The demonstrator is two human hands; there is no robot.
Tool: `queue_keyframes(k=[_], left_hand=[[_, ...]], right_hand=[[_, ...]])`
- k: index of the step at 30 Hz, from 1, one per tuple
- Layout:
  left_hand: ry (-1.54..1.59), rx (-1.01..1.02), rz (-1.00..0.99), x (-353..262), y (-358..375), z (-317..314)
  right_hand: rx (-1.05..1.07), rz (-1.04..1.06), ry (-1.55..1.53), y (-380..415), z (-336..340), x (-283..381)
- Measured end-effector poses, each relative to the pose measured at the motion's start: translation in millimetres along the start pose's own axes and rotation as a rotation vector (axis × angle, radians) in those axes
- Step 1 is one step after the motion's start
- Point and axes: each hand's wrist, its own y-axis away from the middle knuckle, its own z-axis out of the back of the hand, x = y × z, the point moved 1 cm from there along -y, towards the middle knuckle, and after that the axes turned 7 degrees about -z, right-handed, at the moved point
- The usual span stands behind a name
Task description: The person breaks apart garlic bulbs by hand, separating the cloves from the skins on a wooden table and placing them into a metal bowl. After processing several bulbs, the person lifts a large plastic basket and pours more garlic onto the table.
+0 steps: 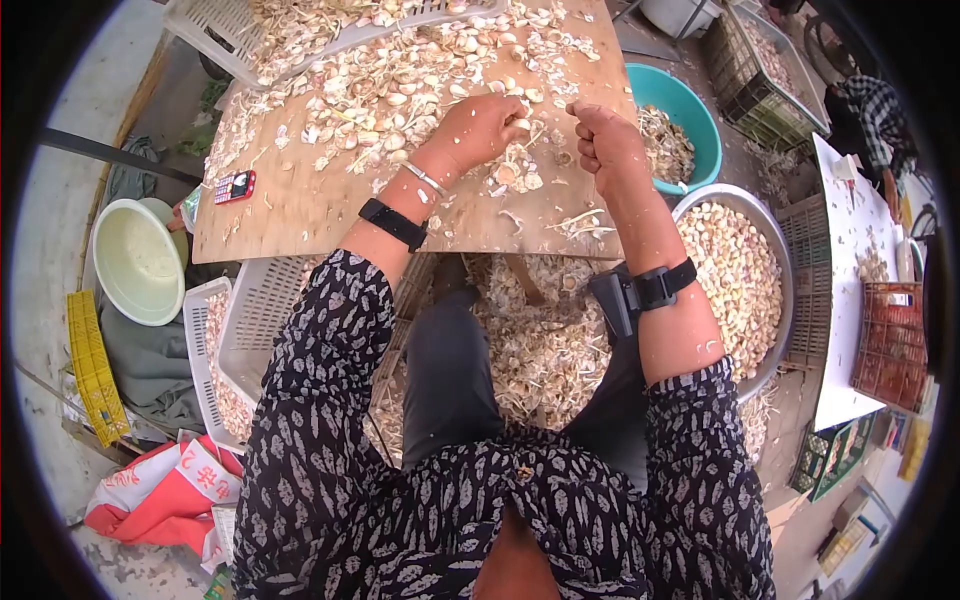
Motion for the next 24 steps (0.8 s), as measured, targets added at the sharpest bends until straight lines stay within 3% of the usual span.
queue_keyframes(k=[2,3,7,10,12,20,22,24], left_hand=[[0.352,-0.093,0.271,-4,8,9],[0.342,-0.097,0.267,-14,14,18],[0.899,-0.707,-0.055,-119,55,98],[0.848,-0.685,-0.57,-184,88,165],[0.867,-1.051,-0.286,-245,113,177],[0.868,-0.661,-0.289,-237,109,205],[0.811,-1.195,-0.795,-230,100,181],[0.818,-1.206,-0.78,-231,97,178]], right_hand=[[0.002,0.006,-0.003,0,0,1],[-0.011,0.008,-0.005,1,2,3],[-0.026,0.026,-0.028,2,6,5],[-0.021,0.022,-0.027,3,3,6],[-0.011,0.016,-0.024,5,0,5],[0.017,0.009,-0.025,8,-9,2],[0.027,0.024,-0.027,7,-6,2],[0.022,0.024,-0.032,6,-3,2]])
